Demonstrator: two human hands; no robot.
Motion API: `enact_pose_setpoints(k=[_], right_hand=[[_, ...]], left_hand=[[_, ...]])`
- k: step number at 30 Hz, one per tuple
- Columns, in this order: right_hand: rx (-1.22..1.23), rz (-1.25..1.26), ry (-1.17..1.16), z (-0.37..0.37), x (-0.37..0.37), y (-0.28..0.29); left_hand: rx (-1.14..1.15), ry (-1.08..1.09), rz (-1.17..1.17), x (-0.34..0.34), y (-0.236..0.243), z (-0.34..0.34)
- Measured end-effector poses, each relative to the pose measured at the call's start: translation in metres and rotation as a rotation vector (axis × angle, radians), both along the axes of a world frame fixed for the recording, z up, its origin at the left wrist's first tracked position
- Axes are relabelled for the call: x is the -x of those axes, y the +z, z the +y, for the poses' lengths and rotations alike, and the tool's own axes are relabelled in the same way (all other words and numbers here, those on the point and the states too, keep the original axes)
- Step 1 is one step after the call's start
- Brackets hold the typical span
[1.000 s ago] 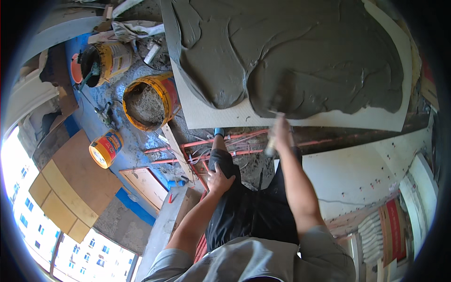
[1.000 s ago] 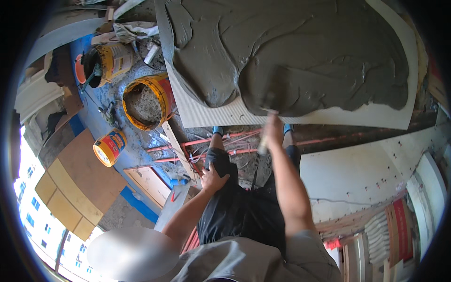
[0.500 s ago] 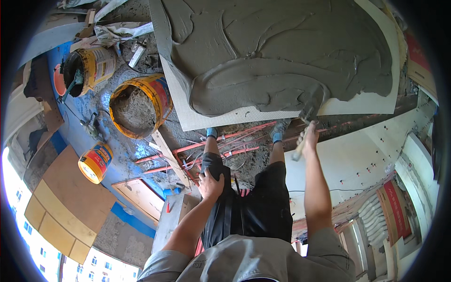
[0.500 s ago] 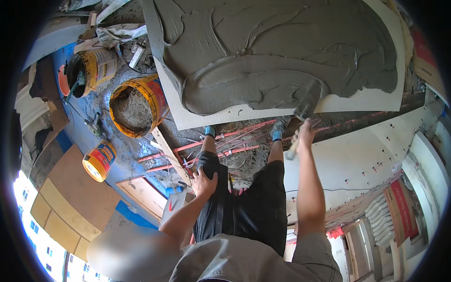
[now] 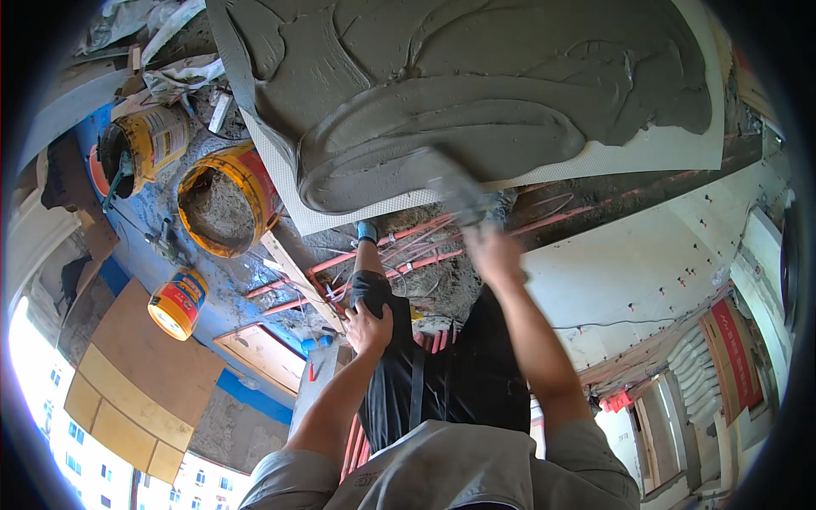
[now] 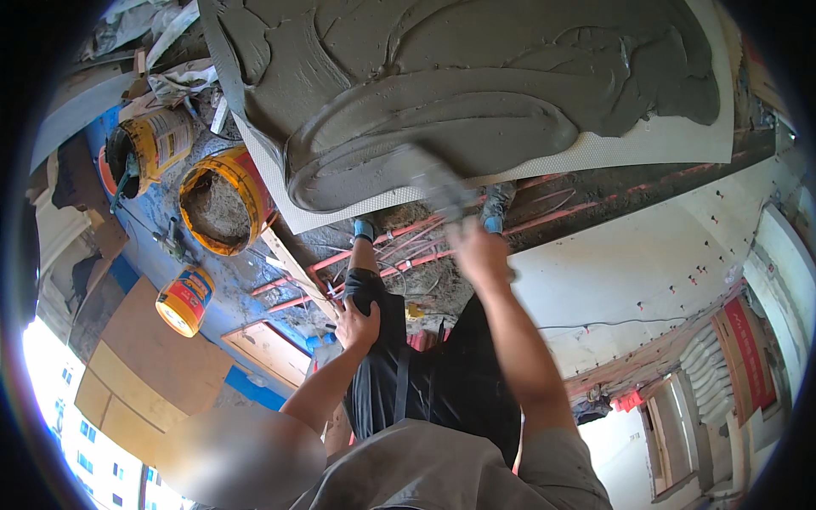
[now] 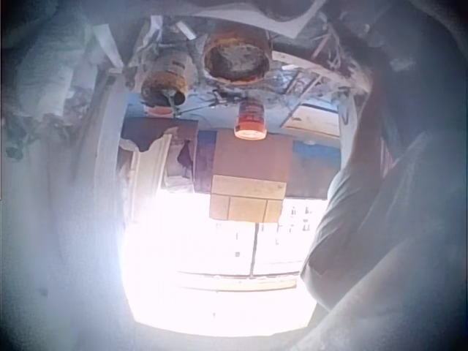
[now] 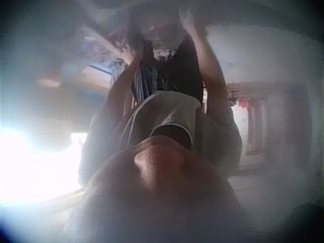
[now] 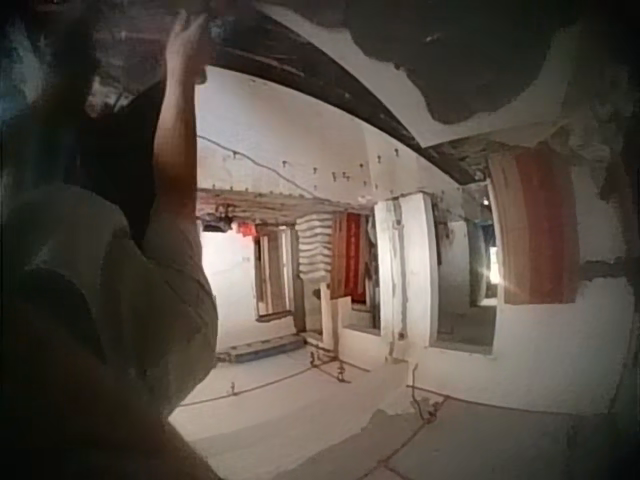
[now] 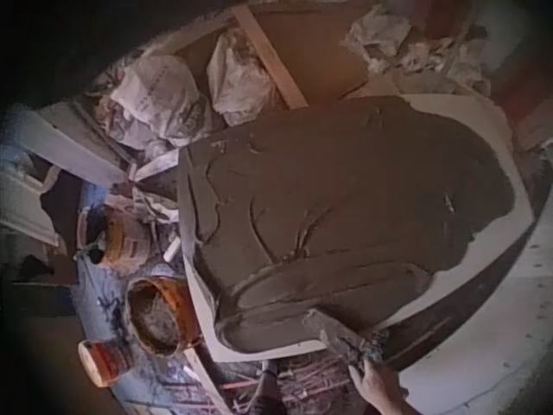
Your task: Mix mortar in a bucket using a power mixer and then apply it to the back of a tile with a trowel.
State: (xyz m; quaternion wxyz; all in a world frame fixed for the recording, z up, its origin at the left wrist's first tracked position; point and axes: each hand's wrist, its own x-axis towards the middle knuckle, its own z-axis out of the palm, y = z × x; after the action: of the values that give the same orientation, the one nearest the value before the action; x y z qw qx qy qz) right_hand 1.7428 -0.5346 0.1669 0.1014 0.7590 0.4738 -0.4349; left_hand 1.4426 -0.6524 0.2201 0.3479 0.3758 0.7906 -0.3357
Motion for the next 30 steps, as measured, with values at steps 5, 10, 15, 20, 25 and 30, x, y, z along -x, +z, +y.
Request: enact_pose_setpoints(k=[5,10,15,20,25,30], right_hand=[[-0.201,0.086,-0.807,-0.036,-0.148,-0.058],[-0.210,0.104,-0.257,-0.084,0.004,-0.100],[-0.181,0.240,0.301,-0.136,0.090,-0.085],[-0.118,0.330,-0.034,-0.076,0.090,-0.055],[-0.126,0.342,0.035,-0.027,0.163,-0.085],[0.013,0.311,0.501,-0.046,0.247,-0.083]], left_hand=[[-0.036,0.000,-0.014,-0.008,-0.007,-0.005],[-0.009,-0.019,0.000,-0.005,-0.014,-0.009],[-0.024,-0.023,-0.001,0.003,-0.011,-0.016],[-0.013,0.052,-0.002,0.026,-0.007,-0.021],[-0.035,0.116,-0.035,0.042,-0.008,-0.020],[-0.056,0.178,-0.082,0.061,-0.005,-0.008]])
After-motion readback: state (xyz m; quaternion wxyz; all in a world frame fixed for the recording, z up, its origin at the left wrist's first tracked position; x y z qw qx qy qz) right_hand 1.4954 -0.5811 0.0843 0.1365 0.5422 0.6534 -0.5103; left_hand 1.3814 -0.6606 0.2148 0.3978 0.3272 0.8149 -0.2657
